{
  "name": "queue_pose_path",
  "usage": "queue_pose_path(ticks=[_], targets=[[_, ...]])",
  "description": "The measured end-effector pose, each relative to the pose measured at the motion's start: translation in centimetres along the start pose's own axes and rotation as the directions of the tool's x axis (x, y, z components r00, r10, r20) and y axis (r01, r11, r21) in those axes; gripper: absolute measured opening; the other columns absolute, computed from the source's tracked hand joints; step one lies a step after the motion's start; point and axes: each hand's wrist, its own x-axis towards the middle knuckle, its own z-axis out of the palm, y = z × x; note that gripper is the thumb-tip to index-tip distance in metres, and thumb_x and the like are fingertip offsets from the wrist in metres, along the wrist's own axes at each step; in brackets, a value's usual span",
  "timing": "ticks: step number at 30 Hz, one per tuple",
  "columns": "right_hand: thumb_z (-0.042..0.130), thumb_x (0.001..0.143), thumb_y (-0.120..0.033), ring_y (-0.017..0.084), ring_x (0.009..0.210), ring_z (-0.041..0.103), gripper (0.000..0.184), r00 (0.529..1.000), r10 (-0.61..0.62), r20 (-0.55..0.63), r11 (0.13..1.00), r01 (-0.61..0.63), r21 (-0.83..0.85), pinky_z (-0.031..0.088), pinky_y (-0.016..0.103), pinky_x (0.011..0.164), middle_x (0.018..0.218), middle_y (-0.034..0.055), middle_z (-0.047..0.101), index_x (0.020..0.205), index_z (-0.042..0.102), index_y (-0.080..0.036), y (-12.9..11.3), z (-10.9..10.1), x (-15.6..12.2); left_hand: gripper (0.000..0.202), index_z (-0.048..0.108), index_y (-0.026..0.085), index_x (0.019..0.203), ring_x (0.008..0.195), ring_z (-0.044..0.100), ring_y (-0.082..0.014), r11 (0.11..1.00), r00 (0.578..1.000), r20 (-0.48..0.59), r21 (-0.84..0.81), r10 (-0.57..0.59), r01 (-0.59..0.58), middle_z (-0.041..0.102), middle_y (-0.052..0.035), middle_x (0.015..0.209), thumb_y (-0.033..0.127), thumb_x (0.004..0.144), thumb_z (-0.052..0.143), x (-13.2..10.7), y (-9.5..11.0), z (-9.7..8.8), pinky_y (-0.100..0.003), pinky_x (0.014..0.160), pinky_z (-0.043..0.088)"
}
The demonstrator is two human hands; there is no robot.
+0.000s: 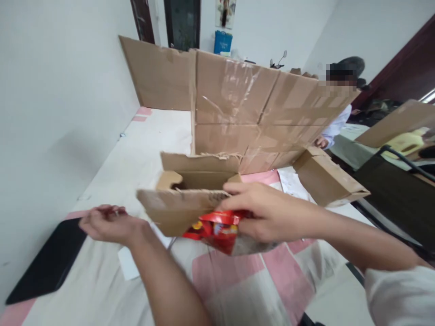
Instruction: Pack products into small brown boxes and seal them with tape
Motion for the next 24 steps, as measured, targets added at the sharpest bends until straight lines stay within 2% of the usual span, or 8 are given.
queue_pose_path(ticks=[3, 6, 9, 11, 15, 17, 20, 24], targets=[[0.055, 0.074, -0.001, 0.021, 0.096, 0.059, 0.024, 0.989, 0.11, -0.1, 0.992, -0.115, -0.05, 0.053, 0.036, 0.082, 0.107, 0.0085, 0.057, 0.073, 0.069, -0.02, 3.5, 3.5, -6.6, 0.018, 0.044, 0.025, 0.091, 0.082, 0.062, -0.0197, 0.96, 0.965, -0.259, -0.277, -0.039, -0.036, 0.056, 0.0009, 0.078, 0.039, 0.087, 0.034, -0.7, 5.3, -0.7, -0.034, 0.068, 0.047], [0.055, 0.073, -0.002, 0.032, 0.125, 0.05, 0.023, 0.957, 0.085, -0.276, 0.993, -0.103, -0.054, 0.046, 0.052, 0.105, 0.124, 0.0119, 0.056, 0.067, 0.068, -0.02, 6.0, 5.4, -10.7, 0.017, 0.058, 0.022, 0.083, 0.086, 0.065, -0.0185, 0.934, 0.962, 0.168, -0.323, 0.214, -0.152, 0.066, 0.0003, 0.082, 0.038, 0.082, 0.062, -3.3, 11.7, -0.3, -0.035, 0.083, 0.051], [0.053, 0.083, -0.01, 0.033, 0.13, 0.052, 0.025, 0.888, 0.114, -0.445, 0.987, -0.05, 0.154, 0.043, 0.055, 0.109, 0.128, 0.0093, 0.061, 0.065, 0.066, -0.022, 6.3, 3.5, -14.5, 0.03, 0.072, 0.027, 0.102, 0.108, 0.067, -0.025, 0.961, 0.584, 0.77, -0.139, 0.258, -0.241, 0.074, -0.0031, 0.111, 0.048, 0.08, 0.071, -7.1, 16.3, 0.8, -0.039, 0.096, 0.052], [0.05, 0.093, -0.023, 0.03, 0.114, 0.064, 0.032, 0.801, 0.233, -0.552, 0.923, -0.004, 0.384, 0.051, 0.052, 0.098, 0.114, 0.0106, 0.069, 0.063, 0.063, -0.022, 5.6, 0.8, -16.8, 0.056, 0.07, 0.033, 0.121, 0.126, 0.06, -0.0331, 0.937, 0.365, 0.915, -0.035, 0.17, -0.348, 0.066, -0.0053, 0.136, 0.058, 0.071, 0.077, -9.3, 17.7, 1.8, -0.046, 0.104, 0.049], [0.032, 0.103, -0.048, 0.025, 0.091, 0.071, 0.052, 0.451, 0.559, -0.696, 0.794, -0.048, 0.607, 0.055, 0.044, 0.078, 0.088, 0.0112, 0.07, 0.074, 0.064, -0.021, 4.4, -3.8, -17.9, 0.079, 0.065, 0.037, 0.133, 0.147, 0.034, -0.0441, 0.83, 0.284, 0.958, 0.124, 0.043, -0.544, 0.051, -0.0069, 0.155, 0.068, 0.063, 0.079, -12.2, 18.3, 3.6, -0.065, 0.117, 0.025], [0.031, 0.104, -0.043, 0.022, 0.089, 0.07, 0.047, 0.377, 0.486, -0.788, 0.843, 0.034, 0.536, 0.053, 0.039, 0.078, 0.087, 0.0074, 0.07, 0.079, 0.064, -0.02, 4.8, -4.1, -15.8, 0.068, 0.072, 0.037, 0.122, 0.146, 0.035, -0.0436, 0.799, 0.274, 0.962, 0.169, -0.005, -0.577, 0.058, -0.0049, 0.149, 0.073, 0.065, 0.074, -12.7, 18.7, 4.1, -0.066, 0.118, 0.019], [0.037, 0.096, -0.021, 0.016, 0.078, 0.067, 0.032, 0.492, 0.179, -0.852, 0.89, 0.289, 0.354, 0.051, 0.032, 0.078, 0.076, 0.0014, 0.066, 0.072, 0.058, -0.019, 6.8, -1.8, -10.1, 0.052, 0.078, 0.034, 0.091, 0.129, 0.053, -0.0407, 0.78, 0.288, 0.953, 0.251, -0.095, -0.573, 0.076, -0.0039, 0.116, 0.08, 0.07, 0.064, -12.3, 19.5, 3.8, -0.063, 0.112, 0.025], [0.045, 0.083, -0.009, 0.016, 0.074, 0.061, 0.025, 0.812, 0.15, -0.565, 0.975, -0.028, 0.22, 0.041, 0.026, 0.072, 0.071, 0.002, 0.069, 0.072, 0.066, -0.016, 10.0, 2.5, -2.0, 0.05, 0.075, 0.029, 0.066, 0.099, 0.064, -0.0325, 0.779, 0.346, 0.931, 0.303, -0.117, -0.549, 0.076, -0.002, 0.079, 0.075, 0.076, 0.059, -10.8, 19.3, 2.4, -0.05, 0.098, 0.037]])
